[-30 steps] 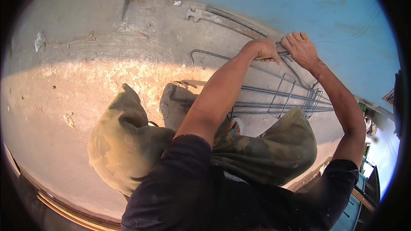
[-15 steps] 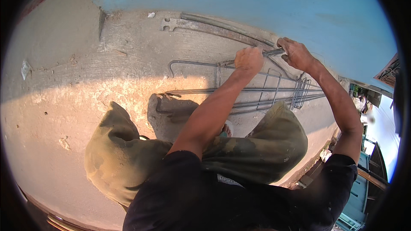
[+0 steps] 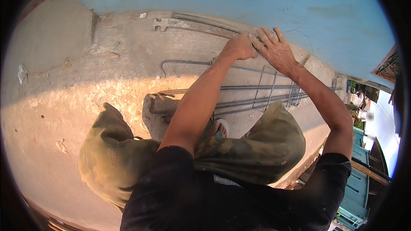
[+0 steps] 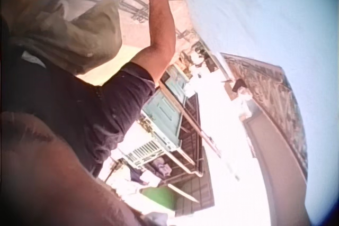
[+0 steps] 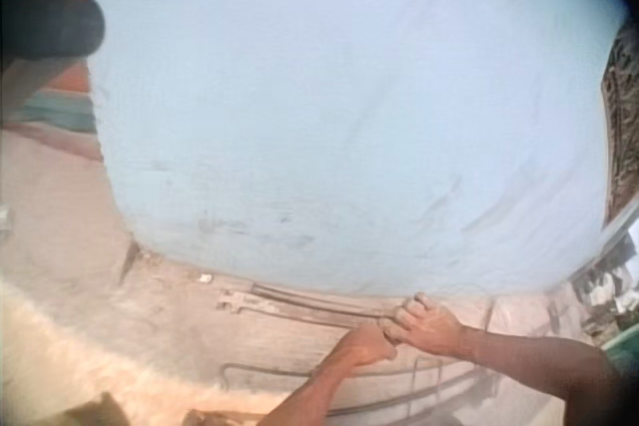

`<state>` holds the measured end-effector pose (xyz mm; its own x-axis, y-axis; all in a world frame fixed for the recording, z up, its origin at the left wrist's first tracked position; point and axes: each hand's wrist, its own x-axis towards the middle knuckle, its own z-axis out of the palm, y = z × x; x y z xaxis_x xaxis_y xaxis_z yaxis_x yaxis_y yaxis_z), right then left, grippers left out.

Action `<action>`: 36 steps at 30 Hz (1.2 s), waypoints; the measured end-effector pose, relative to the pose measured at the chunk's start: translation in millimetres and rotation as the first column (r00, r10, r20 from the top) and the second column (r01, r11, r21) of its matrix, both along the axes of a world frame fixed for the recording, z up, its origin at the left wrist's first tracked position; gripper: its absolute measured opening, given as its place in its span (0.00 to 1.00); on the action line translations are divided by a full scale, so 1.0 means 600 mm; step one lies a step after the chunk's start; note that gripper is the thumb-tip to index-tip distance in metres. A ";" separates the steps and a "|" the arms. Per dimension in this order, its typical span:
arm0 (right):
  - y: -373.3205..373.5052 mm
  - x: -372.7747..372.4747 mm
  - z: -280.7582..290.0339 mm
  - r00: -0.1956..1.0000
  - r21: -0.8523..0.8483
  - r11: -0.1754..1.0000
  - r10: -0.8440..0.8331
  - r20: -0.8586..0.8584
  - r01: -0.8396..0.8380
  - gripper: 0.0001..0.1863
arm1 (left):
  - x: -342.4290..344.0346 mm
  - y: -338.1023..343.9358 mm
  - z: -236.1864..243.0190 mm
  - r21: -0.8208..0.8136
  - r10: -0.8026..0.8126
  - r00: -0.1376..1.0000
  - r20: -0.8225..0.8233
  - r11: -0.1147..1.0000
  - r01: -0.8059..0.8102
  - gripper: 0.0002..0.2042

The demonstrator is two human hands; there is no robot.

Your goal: The person sits on a concrete floor and ties a rebar cage using wire and pliers. They wrap wire around the intersections of the steel bars and twist it tight with pliers to secure the structure.

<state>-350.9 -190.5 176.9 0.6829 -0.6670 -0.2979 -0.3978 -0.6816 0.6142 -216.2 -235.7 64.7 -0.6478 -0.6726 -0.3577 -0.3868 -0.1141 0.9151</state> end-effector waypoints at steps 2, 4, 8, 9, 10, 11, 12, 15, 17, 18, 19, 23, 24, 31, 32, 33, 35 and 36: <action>-0.027 -0.005 0.002 0.962 0.192 0.943 -0.261 -0.083 0.272 0.27 | -0.001 -0.014 0.011 0.073 -0.171 0.984 -0.044 0.982 0.174 0.19; -0.047 0.001 -0.008 0.904 0.338 0.840 -0.409 -0.122 0.425 0.24 | 0.009 -0.004 0.005 0.012 -0.118 0.991 -0.066 0.993 0.119 0.22; -0.089 -0.024 -0.023 0.764 0.589 0.536 -0.599 -0.239 0.604 0.15 | -0.005 0.077 -0.009 -0.328 0.208 0.973 -0.096 0.917 -0.228 0.24; -0.094 -0.030 -0.029 0.704 0.647 0.401 -0.639 -0.311 0.649 0.14 | -0.011 0.091 -0.013 -0.388 0.245 0.966 -0.084 0.885 -0.258 0.24; -0.099 0.050 0.016 0.336 0.539 -0.067 -0.716 -0.612 0.839 0.17 | -0.006 0.093 -0.014 -0.359 0.196 0.978 -0.072 0.910 -0.209 0.23; -0.098 0.044 0.007 0.275 0.554 -0.183 -0.717 -0.640 0.812 0.18 | -0.001 0.094 -0.015 -0.329 0.146 0.987 -0.062 0.931 -0.158 0.22; -0.089 0.021 0.009 0.198 0.550 -0.300 -0.715 -0.671 0.780 0.18 | -0.004 0.099 -0.008 -0.302 0.086 0.994 -0.070 0.948 -0.103 0.21; -0.079 0.000 0.013 0.119 0.584 -0.447 -0.717 -0.687 0.678 0.21 | -0.036 0.139 -0.056 -0.558 0.262 0.927 -0.268 0.742 -0.371 0.26; -0.055 -0.017 0.018 0.092 0.645 -0.455 -0.771 -0.630 0.614 0.21 | -0.026 0.157 -0.037 -0.597 0.357 0.837 -0.415 0.588 -0.547 0.29; -0.036 -0.022 0.023 0.038 0.677 -0.450 -0.817 -0.576 0.583 0.20 | -0.023 0.159 -0.026 -0.601 0.381 0.780 -0.497 0.496 -0.626 0.31; -0.021 -0.027 0.027 0.004 0.734 -0.415 -0.869 -0.494 0.538 0.20 | -0.026 0.157 -0.026 -0.518 0.458 0.704 -0.542 0.477 -0.709 0.32; 0.056 -0.071 0.009 -0.219 0.891 -0.285 -0.951 -0.217 0.353 0.17 | -0.035 0.138 -0.021 0.037 0.726 0.419 -0.546 0.521 -0.853 0.33; 0.076 -0.063 -0.001 -0.282 0.920 -0.247 -0.946 -0.161 0.305 0.16 | -0.024 0.125 -0.002 0.273 0.785 0.401 -0.472 0.563 -0.780 0.31; 0.183 -0.050 -0.080 -0.524 0.998 -0.032 -0.850 -0.051 -0.045 0.20 | -0.037 0.114 -0.093 0.208 0.599 0.679 -0.424 0.794 -0.571 0.12; 0.188 -0.052 -0.082 -0.535 0.999 -0.038 -0.844 -0.041 -0.016 0.24 | -0.039 0.121 -0.101 0.275 0.596 0.698 -0.397 0.803 -0.528 0.11; 0.193 -0.057 -0.093 -0.514 0.999 0.021 -0.857 0.038 0.038 0.24 | -0.037 0.131 -0.099 0.342 0.587 0.720 -0.370 0.807 -0.482 0.11; 0.192 -0.067 -0.118 -0.461 0.980 0.142 -0.867 0.191 0.140 0.24 | -0.042 0.166 -0.101 0.483 0.588 0.728 -0.353 0.781 -0.396 0.09; 0.180 -0.065 -0.131 -0.516 0.985 0.150 -0.839 0.174 0.087 0.25 | -0.050 0.191 -0.101 0.550 0.604 0.713 -0.356 0.752 -0.363 0.09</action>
<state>-389.9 -82.5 98.0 -0.1572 -0.8287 -0.5371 -0.3774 0.5530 -0.7428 -246.2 -121.2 4.0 -0.4326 -0.8033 -0.4093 0.3147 -0.5600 0.7664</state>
